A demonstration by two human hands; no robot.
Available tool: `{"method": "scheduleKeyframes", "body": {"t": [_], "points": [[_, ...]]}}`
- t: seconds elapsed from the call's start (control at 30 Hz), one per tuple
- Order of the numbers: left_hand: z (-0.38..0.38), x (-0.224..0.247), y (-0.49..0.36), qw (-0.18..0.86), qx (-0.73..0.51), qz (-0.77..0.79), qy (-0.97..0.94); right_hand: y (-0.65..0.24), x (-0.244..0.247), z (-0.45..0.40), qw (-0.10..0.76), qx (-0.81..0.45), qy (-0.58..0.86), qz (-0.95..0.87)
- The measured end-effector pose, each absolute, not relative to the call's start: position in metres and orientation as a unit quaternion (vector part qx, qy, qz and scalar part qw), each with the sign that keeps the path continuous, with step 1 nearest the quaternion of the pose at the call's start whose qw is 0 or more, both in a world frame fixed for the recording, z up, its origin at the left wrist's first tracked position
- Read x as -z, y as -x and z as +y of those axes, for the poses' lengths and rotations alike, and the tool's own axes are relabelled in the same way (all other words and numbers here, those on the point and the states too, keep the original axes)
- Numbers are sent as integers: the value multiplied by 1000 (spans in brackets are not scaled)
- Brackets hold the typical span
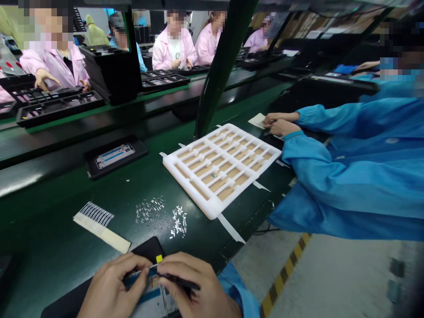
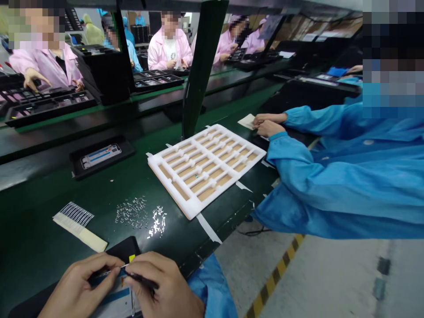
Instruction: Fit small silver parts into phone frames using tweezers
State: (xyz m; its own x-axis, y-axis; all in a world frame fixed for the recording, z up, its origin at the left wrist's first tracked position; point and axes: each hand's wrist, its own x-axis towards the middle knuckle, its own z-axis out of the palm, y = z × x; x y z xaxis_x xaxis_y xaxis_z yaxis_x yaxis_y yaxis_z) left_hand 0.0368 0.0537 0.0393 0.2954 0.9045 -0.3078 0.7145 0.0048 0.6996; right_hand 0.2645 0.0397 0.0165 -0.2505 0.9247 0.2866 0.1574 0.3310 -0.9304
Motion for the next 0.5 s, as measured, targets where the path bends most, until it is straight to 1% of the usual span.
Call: {"method": "scheduleKeyframes", "body": {"t": [0.17,0.33,0.5], "points": [[52,-40,-39,390,-135,590,-694,-264,-13,37,464,-375,378,-708],[53,-41,-36,392,-110,569,-714,-262,-11,38,470,-375,368,-709],[54,-39,-35,391,-102,574,-712,-262,-14,38,495,-363,351,-707]]}}
